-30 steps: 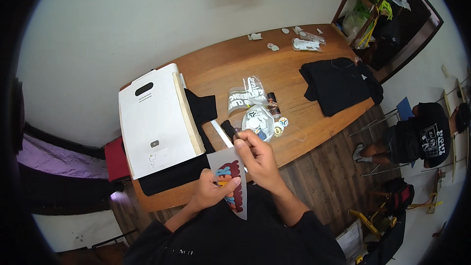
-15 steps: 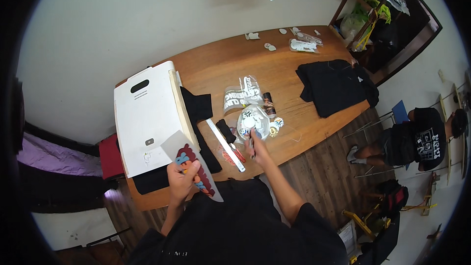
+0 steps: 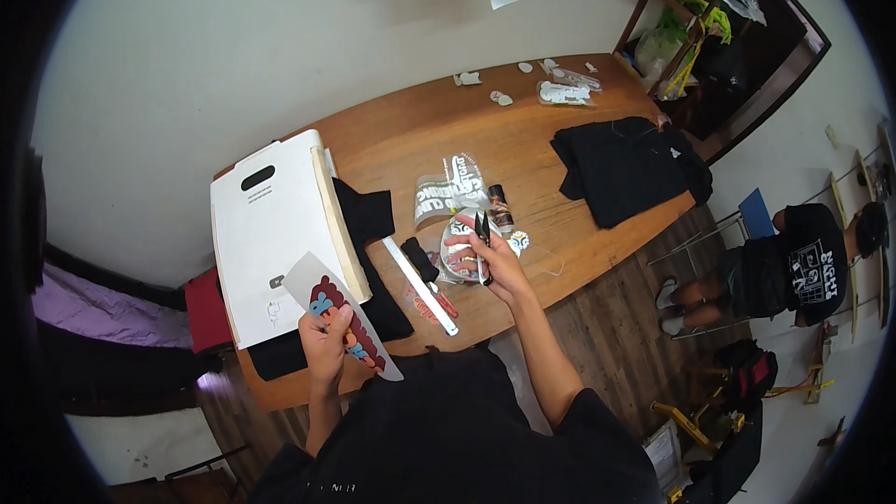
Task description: Trim a colorful printed graphic using scissors on a workshop table.
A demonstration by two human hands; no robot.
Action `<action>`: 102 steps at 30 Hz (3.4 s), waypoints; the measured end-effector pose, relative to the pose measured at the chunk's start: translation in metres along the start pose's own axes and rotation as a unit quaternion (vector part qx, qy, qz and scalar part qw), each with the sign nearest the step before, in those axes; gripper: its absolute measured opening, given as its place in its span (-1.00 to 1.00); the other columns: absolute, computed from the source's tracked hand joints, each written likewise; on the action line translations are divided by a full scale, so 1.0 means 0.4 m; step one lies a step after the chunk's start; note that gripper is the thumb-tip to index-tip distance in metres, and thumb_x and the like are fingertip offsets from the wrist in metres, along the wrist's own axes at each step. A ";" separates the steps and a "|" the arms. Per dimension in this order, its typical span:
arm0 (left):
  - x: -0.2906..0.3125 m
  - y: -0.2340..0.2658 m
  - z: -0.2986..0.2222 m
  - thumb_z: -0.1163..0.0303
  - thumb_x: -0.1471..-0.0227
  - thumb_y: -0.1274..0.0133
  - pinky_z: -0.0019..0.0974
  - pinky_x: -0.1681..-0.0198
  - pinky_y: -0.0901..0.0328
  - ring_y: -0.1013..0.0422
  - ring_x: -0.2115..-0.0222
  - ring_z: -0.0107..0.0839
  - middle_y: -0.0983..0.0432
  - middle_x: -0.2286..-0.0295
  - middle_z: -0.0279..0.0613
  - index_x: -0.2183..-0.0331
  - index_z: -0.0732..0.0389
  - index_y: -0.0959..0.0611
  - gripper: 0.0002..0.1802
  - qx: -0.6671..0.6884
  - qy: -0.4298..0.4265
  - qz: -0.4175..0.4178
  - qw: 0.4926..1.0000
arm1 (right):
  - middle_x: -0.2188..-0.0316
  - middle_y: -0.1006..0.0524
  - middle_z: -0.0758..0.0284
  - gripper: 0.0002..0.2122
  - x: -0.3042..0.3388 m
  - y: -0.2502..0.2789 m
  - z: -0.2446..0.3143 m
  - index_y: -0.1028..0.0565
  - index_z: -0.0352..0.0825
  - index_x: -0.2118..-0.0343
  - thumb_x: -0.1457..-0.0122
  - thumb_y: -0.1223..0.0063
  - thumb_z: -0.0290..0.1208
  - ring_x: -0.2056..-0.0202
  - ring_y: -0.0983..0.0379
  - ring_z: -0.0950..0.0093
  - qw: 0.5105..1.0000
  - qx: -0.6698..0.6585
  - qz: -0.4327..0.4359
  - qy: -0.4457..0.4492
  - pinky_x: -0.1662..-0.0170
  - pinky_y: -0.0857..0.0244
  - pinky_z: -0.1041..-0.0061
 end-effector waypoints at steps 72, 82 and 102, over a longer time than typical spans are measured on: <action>-0.602 -0.259 0.590 0.15 0.02 -0.11 0.06 0.42 -0.40 -0.48 0.33 -0.05 -0.49 0.27 0.01 0.15 0.30 -0.46 -0.52 -0.009 0.344 0.229 0.911 | 0.56 -0.46 0.37 -0.74 0.377 0.295 0.049 -0.32 -0.42 0.10 -0.15 0.09 -0.50 0.72 -0.28 0.68 0.865 0.370 -0.311 0.132 0.67 -0.14 0.68; -0.521 -0.212 0.376 0.20 -0.02 -0.08 -0.35 0.35 -0.41 -0.48 0.37 -0.42 -0.51 0.33 -0.21 0.22 0.21 -0.49 -0.66 0.093 0.260 0.211 0.938 | 0.59 -0.42 0.42 -0.79 0.320 0.240 0.059 -0.35 -0.41 0.13 -0.19 0.12 -0.47 0.70 -0.25 0.73 0.884 0.339 -0.299 0.123 0.66 -0.11 0.72; -0.114 -0.038 0.072 0.43 -0.01 -0.11 -0.53 0.31 -0.29 -0.40 0.41 -0.62 -0.51 0.41 -0.25 0.31 0.35 -0.56 -0.79 0.139 -0.001 -0.008 0.990 | 0.42 -0.47 0.45 -0.82 0.112 -0.233 -0.018 -0.44 -0.43 0.25 -0.08 -0.08 -0.52 0.39 -0.33 0.72 0.956 0.259 -0.020 0.137 0.30 -0.21 0.73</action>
Point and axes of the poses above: each hand's wrist, its own x-axis away from the middle knuckle, its own y-axis out of the back of the hand, z = x × y, the point moved 2 cm from there along -x, towards the middle knuckle
